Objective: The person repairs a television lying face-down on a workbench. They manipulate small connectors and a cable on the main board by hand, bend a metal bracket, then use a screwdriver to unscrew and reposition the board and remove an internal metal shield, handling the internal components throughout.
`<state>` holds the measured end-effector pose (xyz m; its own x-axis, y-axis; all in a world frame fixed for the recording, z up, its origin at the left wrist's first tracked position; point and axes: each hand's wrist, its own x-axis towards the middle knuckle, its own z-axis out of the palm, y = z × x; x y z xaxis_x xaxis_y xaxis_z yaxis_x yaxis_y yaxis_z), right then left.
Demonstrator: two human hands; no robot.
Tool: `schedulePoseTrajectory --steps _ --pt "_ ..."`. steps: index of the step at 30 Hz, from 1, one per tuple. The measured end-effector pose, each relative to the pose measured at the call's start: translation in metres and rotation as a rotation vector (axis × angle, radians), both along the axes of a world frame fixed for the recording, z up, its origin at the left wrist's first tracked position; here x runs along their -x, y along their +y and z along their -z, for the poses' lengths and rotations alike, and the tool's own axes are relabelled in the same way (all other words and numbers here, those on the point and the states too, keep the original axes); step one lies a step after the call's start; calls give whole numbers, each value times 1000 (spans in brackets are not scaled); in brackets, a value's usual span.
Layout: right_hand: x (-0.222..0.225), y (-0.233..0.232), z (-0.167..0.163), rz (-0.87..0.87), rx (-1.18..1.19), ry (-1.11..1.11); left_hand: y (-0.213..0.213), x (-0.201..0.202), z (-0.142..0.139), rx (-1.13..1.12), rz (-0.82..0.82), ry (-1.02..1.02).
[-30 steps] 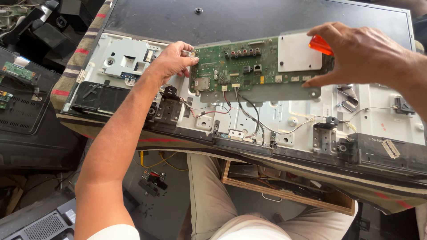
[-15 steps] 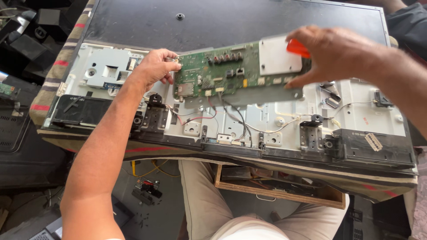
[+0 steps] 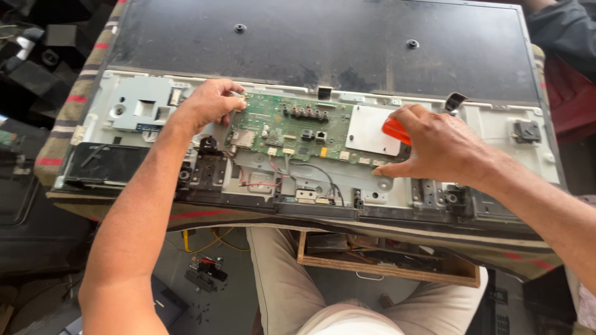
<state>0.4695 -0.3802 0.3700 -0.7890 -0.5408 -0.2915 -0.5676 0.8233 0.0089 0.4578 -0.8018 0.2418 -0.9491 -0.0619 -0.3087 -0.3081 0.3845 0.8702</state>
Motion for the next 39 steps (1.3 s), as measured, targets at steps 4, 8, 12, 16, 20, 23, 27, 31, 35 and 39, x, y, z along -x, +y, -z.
schedulePoseTrajectory --steps 4,8,12,16,20,23,27,31,35,39 --pt "23 9 11 -27 7 66 -6 1 3 -45 43 40" --pt "52 14 24 -3 -66 118 -11 8 7 -157 38 15" --pt "70 17 42 -23 -17 98 -11 13 13 -176 39 22" --pt "82 19 55 19 -20 46 -13 15 11 -138 59 3" --pt "87 20 60 18 -11 32 -18 19 1 -155 112 -56" --pt "90 20 61 10 -6 23 -22 26 -7 -117 177 -85" --pt "93 18 65 -6 14 21 -26 31 -9 -87 244 -100" --pt "95 15 72 18 26 -23 -30 39 -10 -93 282 -130" --pt "97 16 75 10 53 -33 -34 50 -13 -100 316 -178" --pt "101 13 79 45 51 -45 -36 59 -13 -60 360 -192"
